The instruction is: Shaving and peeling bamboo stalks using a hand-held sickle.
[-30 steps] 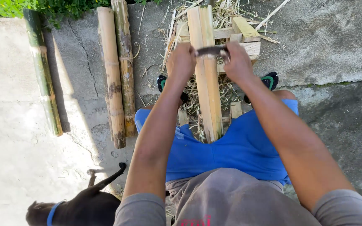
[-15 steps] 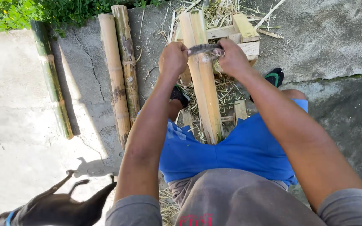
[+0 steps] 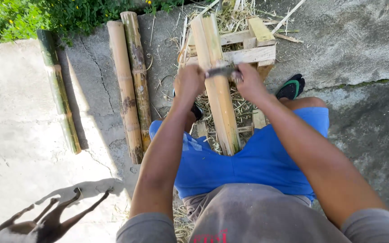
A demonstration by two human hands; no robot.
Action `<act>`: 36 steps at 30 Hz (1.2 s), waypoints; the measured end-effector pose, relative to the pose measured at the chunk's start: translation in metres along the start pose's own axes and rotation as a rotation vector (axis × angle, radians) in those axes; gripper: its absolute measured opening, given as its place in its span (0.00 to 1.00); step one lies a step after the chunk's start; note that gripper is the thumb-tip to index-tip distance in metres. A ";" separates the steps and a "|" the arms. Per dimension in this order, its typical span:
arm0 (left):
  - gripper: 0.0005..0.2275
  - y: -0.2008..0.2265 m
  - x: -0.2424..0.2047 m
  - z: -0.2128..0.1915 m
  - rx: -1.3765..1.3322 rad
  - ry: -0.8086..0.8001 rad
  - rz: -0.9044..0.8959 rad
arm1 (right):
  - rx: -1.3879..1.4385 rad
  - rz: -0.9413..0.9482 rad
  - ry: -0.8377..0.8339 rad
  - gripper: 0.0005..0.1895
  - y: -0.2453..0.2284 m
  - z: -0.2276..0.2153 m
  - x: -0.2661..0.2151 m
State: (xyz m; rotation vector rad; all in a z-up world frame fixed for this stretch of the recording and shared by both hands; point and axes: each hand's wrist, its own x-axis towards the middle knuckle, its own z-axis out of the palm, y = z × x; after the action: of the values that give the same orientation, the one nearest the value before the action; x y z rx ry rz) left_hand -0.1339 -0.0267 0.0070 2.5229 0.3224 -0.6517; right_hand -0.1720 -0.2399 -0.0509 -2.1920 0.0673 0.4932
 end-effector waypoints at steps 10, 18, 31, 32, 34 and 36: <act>0.06 0.031 0.045 -0.026 0.353 0.161 0.212 | 0.254 0.011 0.178 0.08 0.006 0.042 0.024; 0.14 0.051 0.056 -0.049 0.291 -0.112 -0.051 | 0.232 0.236 0.022 0.09 -0.011 0.022 0.041; 0.11 0.006 0.024 -0.025 0.204 -0.118 0.011 | 0.102 0.041 0.043 0.09 -0.001 0.027 -0.003; 0.11 0.004 0.017 -0.027 0.203 -0.112 0.011 | 0.102 0.035 0.044 0.09 -0.006 0.028 -0.014; 0.06 0.000 0.002 -0.026 0.123 -0.162 -0.054 | 0.033 -0.002 0.092 0.08 -0.011 0.028 -0.041; 0.05 0.002 0.019 -0.026 0.102 -0.126 -0.043 | -0.005 -0.006 0.099 0.08 -0.024 0.013 -0.012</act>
State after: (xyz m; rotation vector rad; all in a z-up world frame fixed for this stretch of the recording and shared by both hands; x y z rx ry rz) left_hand -0.1073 -0.0129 0.0179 2.5622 0.3056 -0.8601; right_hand -0.1821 -0.2164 -0.0350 -2.2204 0.1126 0.3818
